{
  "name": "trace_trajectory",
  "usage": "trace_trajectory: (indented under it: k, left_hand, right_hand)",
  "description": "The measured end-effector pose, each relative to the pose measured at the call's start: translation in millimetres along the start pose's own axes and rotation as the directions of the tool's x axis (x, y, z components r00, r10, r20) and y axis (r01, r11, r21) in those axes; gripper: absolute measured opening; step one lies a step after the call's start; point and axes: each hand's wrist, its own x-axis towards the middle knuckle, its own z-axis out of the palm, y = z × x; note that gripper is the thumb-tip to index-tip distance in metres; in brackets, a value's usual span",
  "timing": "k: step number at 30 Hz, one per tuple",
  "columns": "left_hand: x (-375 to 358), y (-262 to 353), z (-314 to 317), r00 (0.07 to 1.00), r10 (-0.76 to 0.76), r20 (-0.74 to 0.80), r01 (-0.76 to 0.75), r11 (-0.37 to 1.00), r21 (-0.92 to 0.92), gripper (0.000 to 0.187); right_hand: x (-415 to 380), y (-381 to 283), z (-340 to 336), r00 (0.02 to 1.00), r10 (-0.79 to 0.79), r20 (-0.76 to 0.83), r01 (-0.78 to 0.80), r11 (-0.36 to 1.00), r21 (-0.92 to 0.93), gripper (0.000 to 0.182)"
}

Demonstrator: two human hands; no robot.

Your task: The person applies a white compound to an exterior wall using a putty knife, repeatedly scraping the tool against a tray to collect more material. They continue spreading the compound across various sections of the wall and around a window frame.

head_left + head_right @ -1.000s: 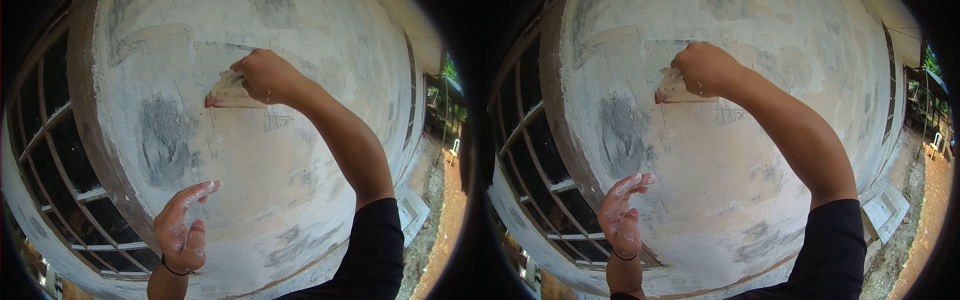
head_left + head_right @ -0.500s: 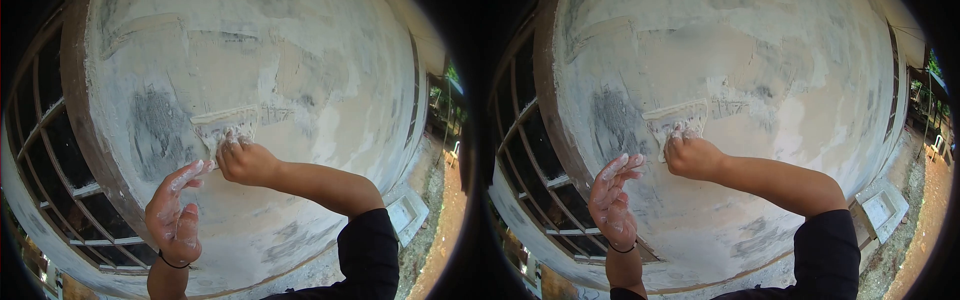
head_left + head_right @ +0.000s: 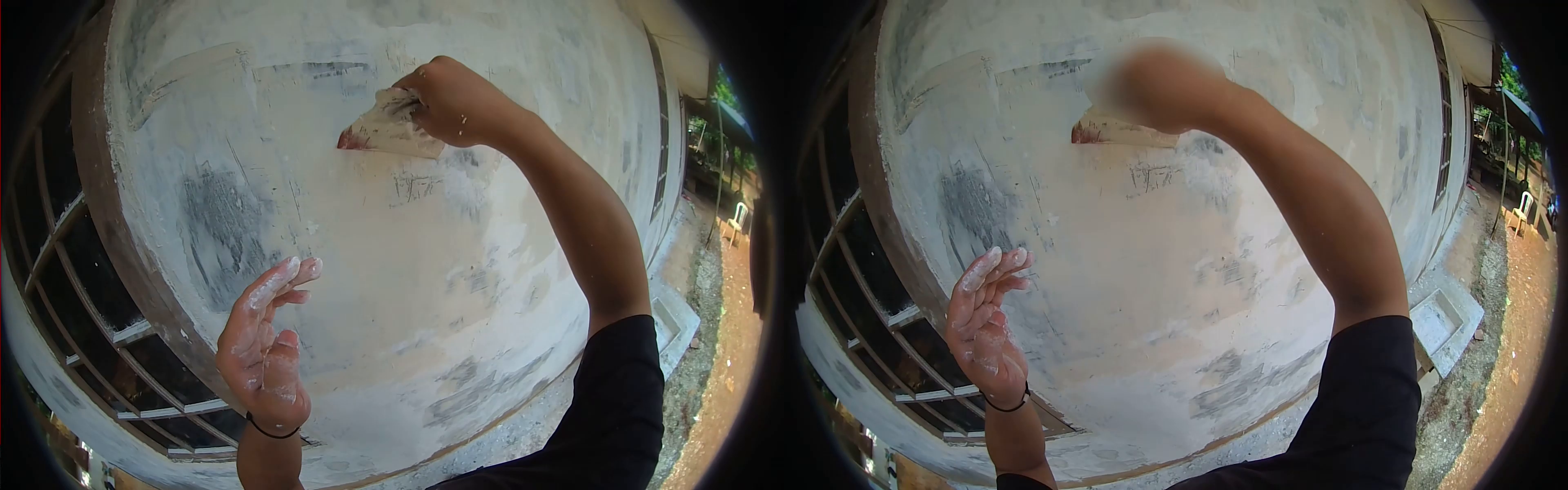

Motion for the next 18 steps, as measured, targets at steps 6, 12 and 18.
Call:
trace_trajectory:
  k: [6, 12, 18]
  left_hand:
    - [0, -7, 4, 1.0, 0.014, -0.001, -0.014, 1.0, 0.0, 0.047]
    - [-4, -19, 15, 0.999, 0.005, 0.031, -0.004, 0.999, -0.054, 0.049]
    - [-3, -13, 30, 1.0, -0.012, 0.026, 0.015, 0.991, -0.132, 0.051]
  right_hand:
    - [-9, 9, -4, 0.845, -0.22, -0.488, 0.117, 0.966, -0.232, 0.027]
    - [-54, 7, 121, 0.755, -0.5, -0.424, 0.26, 0.823, -0.505, 0.024]
    - [-98, -10, 143, 0.795, -0.512, -0.324, 0.354, 0.827, -0.438, 0.025]
